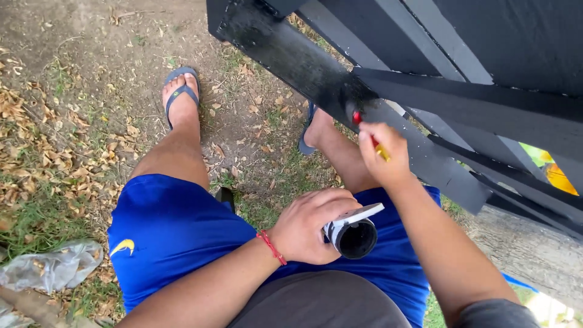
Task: Painting a wooden bench with black paint using a brush.
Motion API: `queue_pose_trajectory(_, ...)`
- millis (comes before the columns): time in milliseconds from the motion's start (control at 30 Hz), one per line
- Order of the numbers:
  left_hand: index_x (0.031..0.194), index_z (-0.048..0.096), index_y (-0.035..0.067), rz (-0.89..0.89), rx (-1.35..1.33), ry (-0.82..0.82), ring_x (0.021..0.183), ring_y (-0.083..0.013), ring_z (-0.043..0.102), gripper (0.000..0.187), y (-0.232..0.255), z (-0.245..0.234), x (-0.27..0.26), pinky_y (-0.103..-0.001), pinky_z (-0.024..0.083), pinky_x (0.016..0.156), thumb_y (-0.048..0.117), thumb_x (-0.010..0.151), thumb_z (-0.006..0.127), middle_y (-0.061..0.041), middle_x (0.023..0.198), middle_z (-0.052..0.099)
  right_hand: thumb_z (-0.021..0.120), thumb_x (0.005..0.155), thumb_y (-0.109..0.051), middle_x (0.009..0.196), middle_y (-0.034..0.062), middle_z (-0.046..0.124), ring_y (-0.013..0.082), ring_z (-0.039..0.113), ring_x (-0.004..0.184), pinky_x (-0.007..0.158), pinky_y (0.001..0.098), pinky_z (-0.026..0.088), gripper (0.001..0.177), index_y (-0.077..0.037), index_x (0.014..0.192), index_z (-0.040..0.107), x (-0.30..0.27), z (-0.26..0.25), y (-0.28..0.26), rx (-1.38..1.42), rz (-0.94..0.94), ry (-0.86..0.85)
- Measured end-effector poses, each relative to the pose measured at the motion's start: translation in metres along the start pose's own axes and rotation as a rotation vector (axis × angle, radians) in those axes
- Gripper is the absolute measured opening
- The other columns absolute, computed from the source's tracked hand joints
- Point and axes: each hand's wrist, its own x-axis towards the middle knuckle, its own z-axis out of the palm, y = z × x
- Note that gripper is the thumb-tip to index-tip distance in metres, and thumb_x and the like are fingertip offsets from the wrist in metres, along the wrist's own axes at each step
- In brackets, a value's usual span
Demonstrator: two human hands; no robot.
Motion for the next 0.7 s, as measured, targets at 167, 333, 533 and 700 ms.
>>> queue_pose_trajectory(167,0.120,0.063,0.012,0.005,-0.010,-0.020,0.101,-0.0373,0.069,0.055,-0.003,0.001,0.000,-0.048,0.056,0.087,0.023,0.068,0.073,-0.012,0.115,0.065,0.065,0.090,-0.004,0.087,0.0075,0.075,0.0254,0.072,0.085,0.074,0.0325,0.054,0.014,-0.015,0.084,0.070,-0.016,0.057,0.000,0.202,0.223,0.279)
queue_pose_trajectory(333,0.120,0.059,0.009,-0.031,0.082,-0.158,0.107,-0.0299,0.068,0.058,0.004,-0.010,0.008,-0.042,0.054,0.091,0.022,0.065,0.071,-0.011,0.122,0.062,0.050,0.100,-0.006,0.063,0.0152,0.063,0.0153,0.056,0.050,0.048,0.0251,0.044,0.012,-0.001,0.095,0.059,-0.006,0.025,-0.028,0.681,0.592,0.254)
queue_pose_trajectory(533,0.120,0.063,0.012,-0.008,0.043,-0.049,0.103,-0.0381,0.069,0.061,-0.008,0.006,0.002,-0.048,0.056,0.086,0.021,0.061,0.076,-0.011,0.115,0.066,0.057,0.098,-0.013,0.060,0.0126,0.065,0.0147,0.059,0.048,0.047,0.0247,0.047,0.013,-0.006,0.095,0.068,0.032,0.048,0.013,0.461,0.717,0.301)
queue_pose_trajectory(700,0.119,0.064,0.012,-0.022,0.037,-0.039,0.103,-0.0382,0.069,0.062,-0.005,0.006,0.003,-0.048,0.056,0.087,0.018,0.058,0.075,-0.012,0.115,0.067,0.058,0.095,-0.033,0.084,0.0105,0.071,0.0272,0.068,0.081,0.069,0.0422,0.051,0.016,-0.025,0.096,0.071,-0.005,0.004,0.072,-0.070,0.878,0.017)
